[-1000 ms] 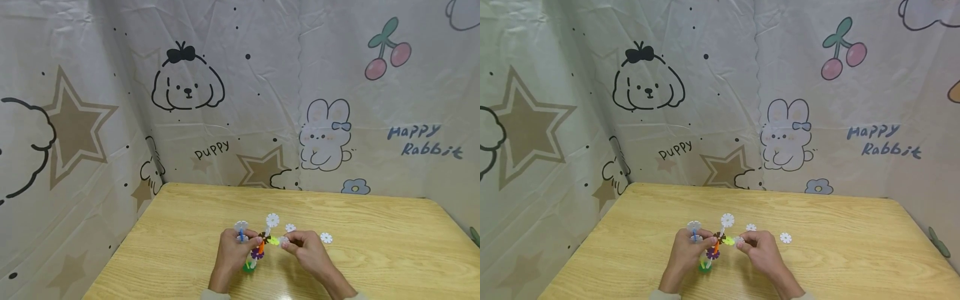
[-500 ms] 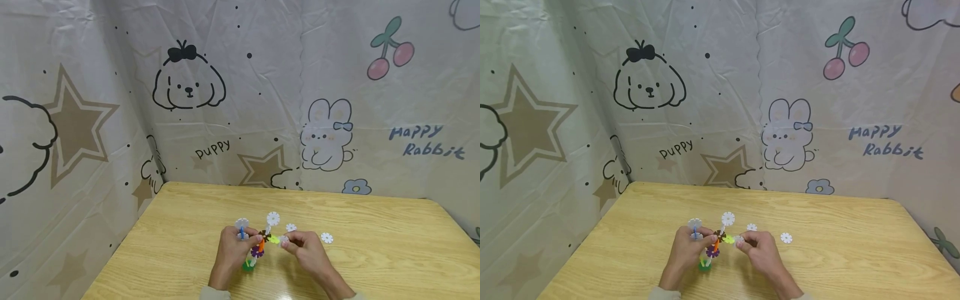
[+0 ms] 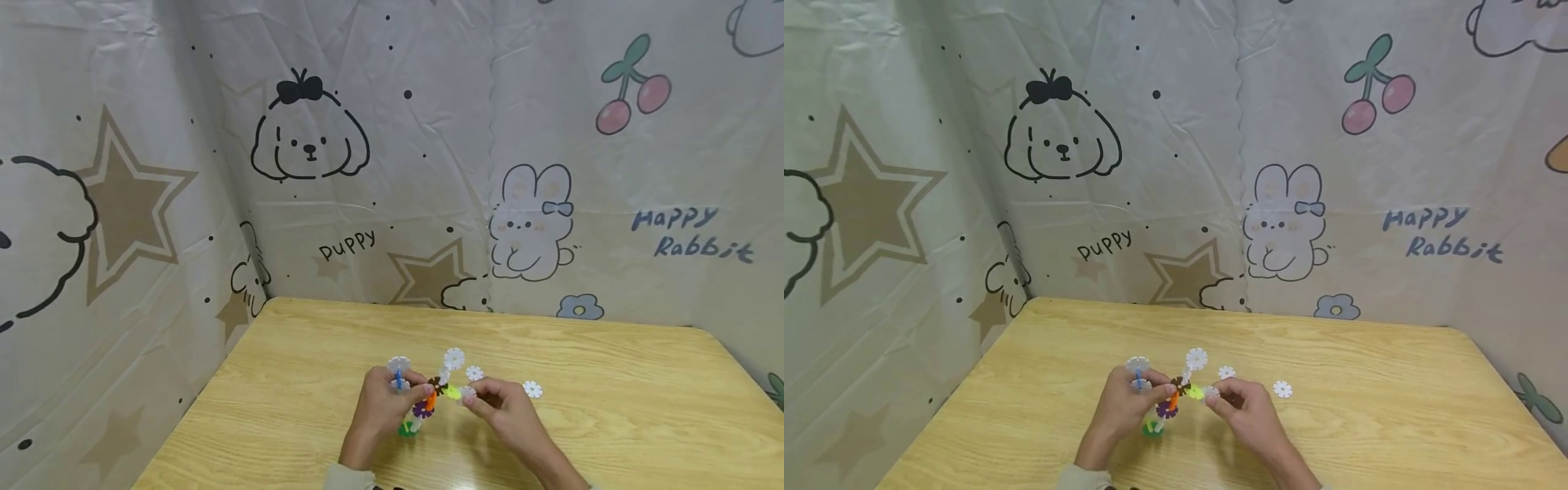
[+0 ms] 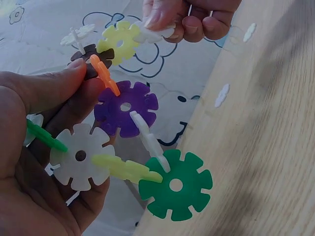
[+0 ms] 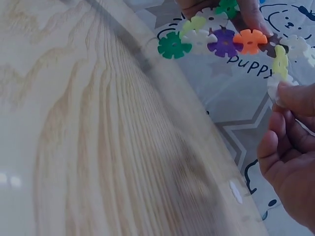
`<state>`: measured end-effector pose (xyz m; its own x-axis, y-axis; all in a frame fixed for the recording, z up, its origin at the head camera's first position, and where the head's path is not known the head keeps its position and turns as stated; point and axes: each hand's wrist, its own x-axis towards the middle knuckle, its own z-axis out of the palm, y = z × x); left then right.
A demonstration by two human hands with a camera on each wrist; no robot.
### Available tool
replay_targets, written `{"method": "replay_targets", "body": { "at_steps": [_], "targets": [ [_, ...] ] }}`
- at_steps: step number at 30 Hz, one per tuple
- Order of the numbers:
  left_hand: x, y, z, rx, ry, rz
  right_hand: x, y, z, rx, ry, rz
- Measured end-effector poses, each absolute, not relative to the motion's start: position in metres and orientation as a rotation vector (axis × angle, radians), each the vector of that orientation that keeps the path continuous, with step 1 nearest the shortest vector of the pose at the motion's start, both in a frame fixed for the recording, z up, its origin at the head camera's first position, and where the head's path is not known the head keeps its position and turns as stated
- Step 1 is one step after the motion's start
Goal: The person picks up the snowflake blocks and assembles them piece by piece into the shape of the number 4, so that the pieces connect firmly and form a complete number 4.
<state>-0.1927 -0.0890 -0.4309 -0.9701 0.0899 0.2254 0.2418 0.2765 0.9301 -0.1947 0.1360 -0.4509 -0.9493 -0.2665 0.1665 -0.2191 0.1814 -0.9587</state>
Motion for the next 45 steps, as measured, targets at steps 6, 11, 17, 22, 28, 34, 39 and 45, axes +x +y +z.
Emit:
{"method": "replay_targets", "body": {
  "at_steps": [6, 11, 17, 22, 28, 34, 39, 45],
  "targets": [
    [-0.193, -0.092, -0.429, -0.378, -2.389, -1.805, -0.196, 0.142, -0.449, -0.556, 2.360, -1.921],
    [-0.193, -0.095, -0.426, -0.435, -2.439, -1.725, -0.196, 0.148, -0.440, -0.530, 2.484, -1.849],
    [-0.194, -0.098, -0.420, -0.441, -2.513, -1.666, -0.200, 0.157, -0.418, -0.475, 2.591, -1.776],
    [-0.195, -0.096, -0.416, -0.454, -2.541, -1.637, -0.204, 0.161, -0.402, -0.572, 2.709, -1.726],
    [-0.194, -0.096, -0.410, -0.411, -2.632, -1.512, -0.208, 0.157, -0.388, -0.763, 2.853, -1.622],
    [-0.195, -0.094, -0.404, -0.436, -2.693, -1.380, -0.211, 0.148, -0.376, -0.971, 2.912, -1.420],
    [-0.195, -0.094, -0.403, -0.484, -2.725, -1.356, -0.214, 0.140, -0.371, -1.113, 2.847, -1.297],
    [-0.196, -0.093, -0.402, -0.515, -2.781, -1.263, -0.219, 0.134, -0.370, -1.252, 2.711, -1.220]
  ]
}}
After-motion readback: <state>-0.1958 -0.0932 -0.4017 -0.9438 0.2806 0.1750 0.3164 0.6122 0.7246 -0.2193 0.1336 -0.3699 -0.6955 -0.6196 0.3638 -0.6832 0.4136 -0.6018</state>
